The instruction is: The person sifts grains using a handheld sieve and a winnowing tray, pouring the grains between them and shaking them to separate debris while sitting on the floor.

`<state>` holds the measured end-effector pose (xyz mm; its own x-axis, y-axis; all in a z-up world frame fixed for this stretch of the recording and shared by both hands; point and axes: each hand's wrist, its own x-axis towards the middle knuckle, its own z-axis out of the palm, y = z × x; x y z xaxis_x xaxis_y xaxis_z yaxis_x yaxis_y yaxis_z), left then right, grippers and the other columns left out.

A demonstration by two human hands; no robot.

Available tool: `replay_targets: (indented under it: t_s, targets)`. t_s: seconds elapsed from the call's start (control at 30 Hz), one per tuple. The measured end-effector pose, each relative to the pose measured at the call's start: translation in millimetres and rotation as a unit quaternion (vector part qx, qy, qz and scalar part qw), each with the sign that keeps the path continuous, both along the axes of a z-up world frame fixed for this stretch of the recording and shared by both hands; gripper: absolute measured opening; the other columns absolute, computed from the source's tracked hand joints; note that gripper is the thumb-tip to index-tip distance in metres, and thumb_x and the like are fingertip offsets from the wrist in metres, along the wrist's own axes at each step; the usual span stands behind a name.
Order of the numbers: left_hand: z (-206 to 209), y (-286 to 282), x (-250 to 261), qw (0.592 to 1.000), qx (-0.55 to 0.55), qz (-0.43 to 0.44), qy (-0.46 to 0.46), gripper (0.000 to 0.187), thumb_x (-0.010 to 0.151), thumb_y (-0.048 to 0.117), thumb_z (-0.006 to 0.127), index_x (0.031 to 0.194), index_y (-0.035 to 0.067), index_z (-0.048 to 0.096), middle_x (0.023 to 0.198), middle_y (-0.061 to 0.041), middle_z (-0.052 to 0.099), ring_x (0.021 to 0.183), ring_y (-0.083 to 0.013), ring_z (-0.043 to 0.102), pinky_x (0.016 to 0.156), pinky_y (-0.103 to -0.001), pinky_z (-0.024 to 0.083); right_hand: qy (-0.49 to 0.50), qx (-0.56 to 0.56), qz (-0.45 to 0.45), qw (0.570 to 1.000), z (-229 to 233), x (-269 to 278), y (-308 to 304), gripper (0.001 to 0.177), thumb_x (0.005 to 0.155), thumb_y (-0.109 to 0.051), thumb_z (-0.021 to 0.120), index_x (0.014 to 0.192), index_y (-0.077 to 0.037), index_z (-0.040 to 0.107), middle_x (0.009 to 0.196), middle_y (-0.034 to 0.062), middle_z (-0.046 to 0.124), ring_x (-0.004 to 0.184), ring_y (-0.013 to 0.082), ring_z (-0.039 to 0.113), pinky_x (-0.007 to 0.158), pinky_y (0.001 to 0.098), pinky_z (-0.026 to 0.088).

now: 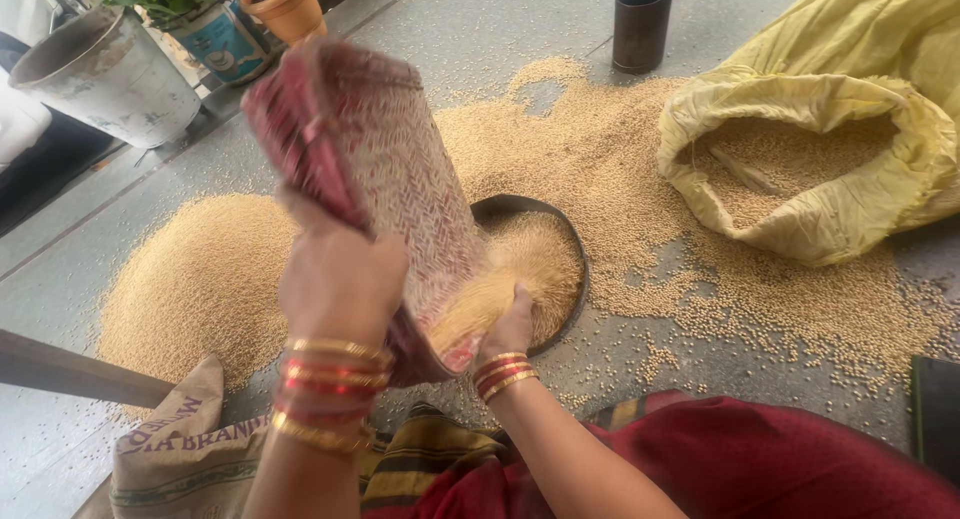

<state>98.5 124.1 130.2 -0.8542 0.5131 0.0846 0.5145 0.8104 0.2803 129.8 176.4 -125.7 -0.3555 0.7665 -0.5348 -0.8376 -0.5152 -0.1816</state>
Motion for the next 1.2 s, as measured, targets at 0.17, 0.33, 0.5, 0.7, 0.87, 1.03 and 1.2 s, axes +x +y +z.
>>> replay_targets:
  t_s: [0.17,0.33,0.5,0.7,0.87,1.03,1.2]
  targets:
    - [24.1,29.4,20.1,0.998,0.005,-0.022,0.050,0.103,0.081,0.022,0.064,0.159,-0.004,0.002,0.106,-0.030,0.069,0.097,-0.0451,0.069,0.087,-0.051,0.054,-0.017,-0.023,0.040,0.999,15.5,-5.9,11.0,0.067,0.093,-0.054,0.047,0.138,-0.005,0.054,0.141,0.0150,0.060,0.129,0.0315,0.057,0.113,0.0480,0.041]
    - [23.4,44.8,-18.4,0.990,0.031,-0.052,0.124,0.093,0.087,0.017,0.061,0.158,-0.007,0.007,0.096,-0.028,0.071,0.092,-0.0447,0.071,0.084,-0.051,0.054,0.041,0.004,0.091,0.995,15.0,-2.8,39.1,0.073,0.101,-0.059,0.044,0.142,0.000,0.041,0.152,0.0240,0.046,0.141,0.0328,0.045,0.118,0.0472,0.025]
    - [28.4,59.5,-69.2,0.962,0.116,-0.075,0.235,0.087,0.088,0.005,0.059,0.158,-0.012,0.011,0.085,-0.019,0.073,0.075,-0.0355,0.070,0.068,-0.046,0.057,-0.500,0.360,0.023,0.787,32.8,15.5,77.8,0.072,0.077,-0.002,0.054,0.148,-0.003,0.045,0.147,0.0225,0.047,0.134,0.0301,0.050,0.114,0.0476,0.046]
    - [4.2,77.8,-74.6,0.897,0.100,-0.127,0.411,0.085,0.092,0.007,0.062,0.160,-0.007,0.012,0.105,-0.018,0.072,0.065,-0.0229,0.070,0.047,-0.032,0.055,-0.622,0.544,0.026,0.562,52.9,-15.3,92.4,0.078,0.079,0.018,0.050,0.148,-0.017,0.050,0.145,0.0112,0.056,0.131,0.0274,0.057,0.112,0.0395,0.053]
    - [1.3,90.3,-94.7,0.917,0.091,-0.129,0.367,0.076,0.101,0.005,0.055,0.162,-0.005,0.010,0.097,-0.014,0.074,0.059,-0.0190,0.067,0.043,-0.029,0.052,-0.662,0.619,0.143,0.398,53.7,-14.0,87.0,0.087,0.069,0.014,0.060,0.150,-0.011,0.042,0.157,0.0151,0.040,0.135,0.0409,0.044,0.108,0.0588,0.034]
    - [-1.4,76.3,-151.9,0.923,0.198,-0.107,0.311,0.069,0.107,0.004,0.049,0.165,0.000,0.012,0.100,-0.016,0.073,0.064,-0.0215,0.070,0.046,-0.032,0.056,-0.629,0.523,0.133,0.559,32.2,49.2,97.4,0.069,0.071,0.022,0.054,0.137,-0.002,0.056,0.149,0.0125,0.052,0.129,0.0249,0.057,0.104,0.0347,0.051]
    - [-64.0,19.1,-257.3,0.944,0.296,0.096,0.114,0.048,0.113,0.016,0.050,0.153,0.001,0.029,0.097,-0.018,0.070,0.086,-0.0339,0.070,0.078,-0.050,0.055,-0.701,0.250,0.431,0.511,-21.7,108.3,107.6,0.033,0.095,-0.015,0.067,0.120,0.007,0.064,0.092,0.0182,0.075,0.076,0.0221,0.070,0.070,0.0352,0.062]
